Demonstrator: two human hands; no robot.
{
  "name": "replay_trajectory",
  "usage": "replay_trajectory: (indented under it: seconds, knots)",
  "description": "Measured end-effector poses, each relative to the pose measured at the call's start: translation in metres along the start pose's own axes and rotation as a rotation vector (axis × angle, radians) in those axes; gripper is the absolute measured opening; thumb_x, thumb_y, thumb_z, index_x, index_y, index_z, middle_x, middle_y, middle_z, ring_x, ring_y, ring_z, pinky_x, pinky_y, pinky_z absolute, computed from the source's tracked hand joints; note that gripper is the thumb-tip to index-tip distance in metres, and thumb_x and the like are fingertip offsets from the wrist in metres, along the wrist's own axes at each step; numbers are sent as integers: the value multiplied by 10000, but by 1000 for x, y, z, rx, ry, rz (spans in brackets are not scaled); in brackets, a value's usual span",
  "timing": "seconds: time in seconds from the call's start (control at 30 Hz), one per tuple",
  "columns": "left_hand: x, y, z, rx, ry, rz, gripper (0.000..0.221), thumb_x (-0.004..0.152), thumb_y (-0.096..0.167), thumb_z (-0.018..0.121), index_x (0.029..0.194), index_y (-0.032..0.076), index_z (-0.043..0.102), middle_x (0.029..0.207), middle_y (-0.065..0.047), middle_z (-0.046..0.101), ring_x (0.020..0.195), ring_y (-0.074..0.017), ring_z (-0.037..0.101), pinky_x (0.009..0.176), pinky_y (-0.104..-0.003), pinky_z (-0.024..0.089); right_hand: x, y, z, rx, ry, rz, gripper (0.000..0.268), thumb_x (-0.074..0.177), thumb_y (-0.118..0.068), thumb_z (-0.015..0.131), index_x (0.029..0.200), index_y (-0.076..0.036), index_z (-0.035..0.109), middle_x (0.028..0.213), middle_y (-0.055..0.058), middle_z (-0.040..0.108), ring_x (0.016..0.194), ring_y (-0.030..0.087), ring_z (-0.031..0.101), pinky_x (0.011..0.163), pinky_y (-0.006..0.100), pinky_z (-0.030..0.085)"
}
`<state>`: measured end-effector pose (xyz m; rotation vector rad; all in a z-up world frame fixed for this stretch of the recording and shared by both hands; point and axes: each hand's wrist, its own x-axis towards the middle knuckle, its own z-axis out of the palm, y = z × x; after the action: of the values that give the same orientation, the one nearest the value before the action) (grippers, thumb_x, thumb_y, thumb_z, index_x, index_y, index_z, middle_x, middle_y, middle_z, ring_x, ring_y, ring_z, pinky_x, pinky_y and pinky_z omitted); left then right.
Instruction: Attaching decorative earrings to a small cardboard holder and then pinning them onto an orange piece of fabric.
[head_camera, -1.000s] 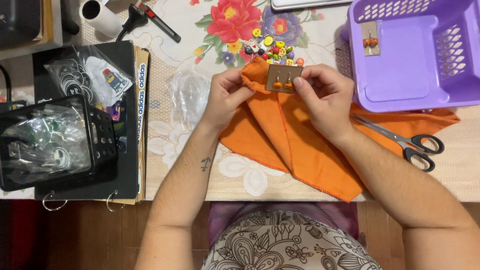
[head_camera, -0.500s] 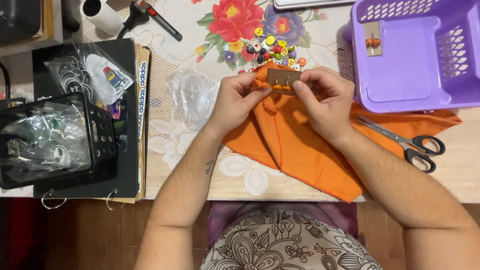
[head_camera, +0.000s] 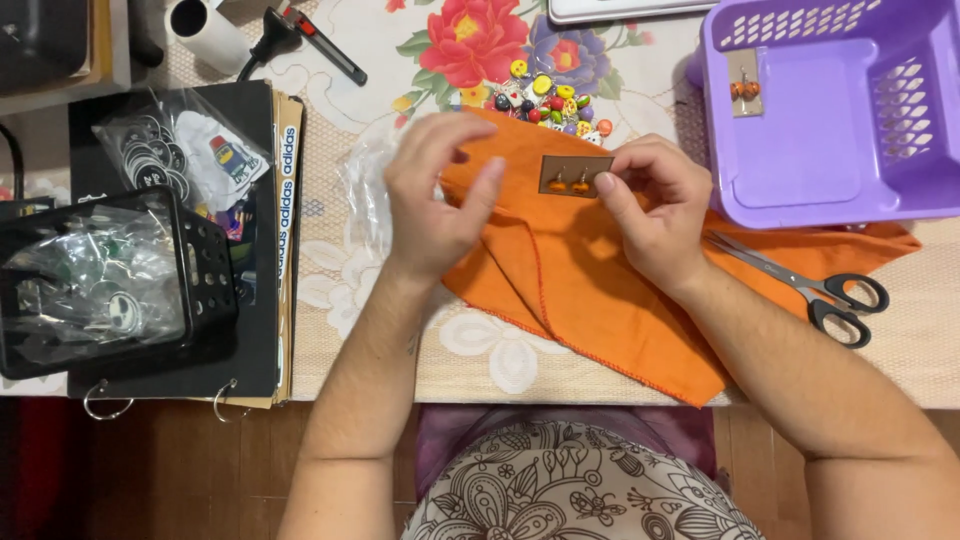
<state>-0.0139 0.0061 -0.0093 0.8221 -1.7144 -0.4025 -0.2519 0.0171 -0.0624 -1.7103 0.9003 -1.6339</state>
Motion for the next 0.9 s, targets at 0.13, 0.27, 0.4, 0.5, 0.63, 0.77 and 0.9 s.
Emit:
replay_trajectory:
  seconds: [0.13, 0.27, 0.4, 0.5, 0.63, 0.77, 0.9]
  knots:
    - [-3, 2, 15, -4, -211, 84, 150, 893, 90, 747, 1041, 80, 725, 948, -67, 705, 923, -309, 670, 806, -388, 560, 3, -5, 1, -4, -7, -35, 126, 979, -27, 732, 945, 68, 656, 838, 150, 588, 714, 149, 557, 620, 279, 483]
    - [-3, -3, 15, 100, -150, 243, 118, 897, 3, 706, 968, 90, 742, 900, -39, 715, 854, -276, 677, 770, -357, 565, 8, -14, 2, -84, -8, -146, 74, 947, 35, 764, 949, 81, 707, 871, 183, 650, 741, 221, 611, 640, 315, 510]
    - [-4, -11, 17, 422, 7, 508, 102, 918, 16, 698, 937, 102, 751, 887, -17, 699, 794, -214, 666, 720, -296, 569, 10, -16, -2, -240, 1, -362, 87, 924, 107, 783, 975, 62, 728, 881, 195, 675, 716, 289, 627, 601, 368, 539]
    - [-3, -15, 19, 446, 65, 532, 130, 941, 18, 664, 951, 103, 762, 882, -16, 703, 772, -209, 667, 688, -291, 572, 11, -16, -1, -289, -20, -519, 100, 876, 140, 805, 900, 52, 764, 855, 188, 693, 707, 302, 665, 624, 388, 568]
    - [-2, -12, 16, 491, 122, 577, 158, 936, 8, 670, 976, 112, 783, 895, -15, 716, 770, -199, 672, 681, -280, 582, 12, -17, -1, -292, -35, -601, 105, 875, 138, 790, 876, 34, 773, 845, 186, 701, 708, 297, 657, 629, 387, 567]
    - [-3, -8, 16, 450, 172, 578, 143, 936, 23, 691, 976, 107, 799, 916, -26, 742, 764, -213, 670, 681, -290, 585, 14, -22, 0, -342, -63, -713, 25, 916, 46, 778, 896, 31, 782, 847, 182, 699, 715, 311, 670, 637, 394, 578]
    - [-4, -11, 17, 292, 32, 446, 129, 936, 6, 686, 970, 90, 777, 901, -26, 732, 767, -224, 668, 681, -311, 582, 17, -20, -1, -344, -69, -667, 59, 943, 11, 773, 900, 51, 779, 838, 174, 682, 703, 307, 662, 634, 403, 578]
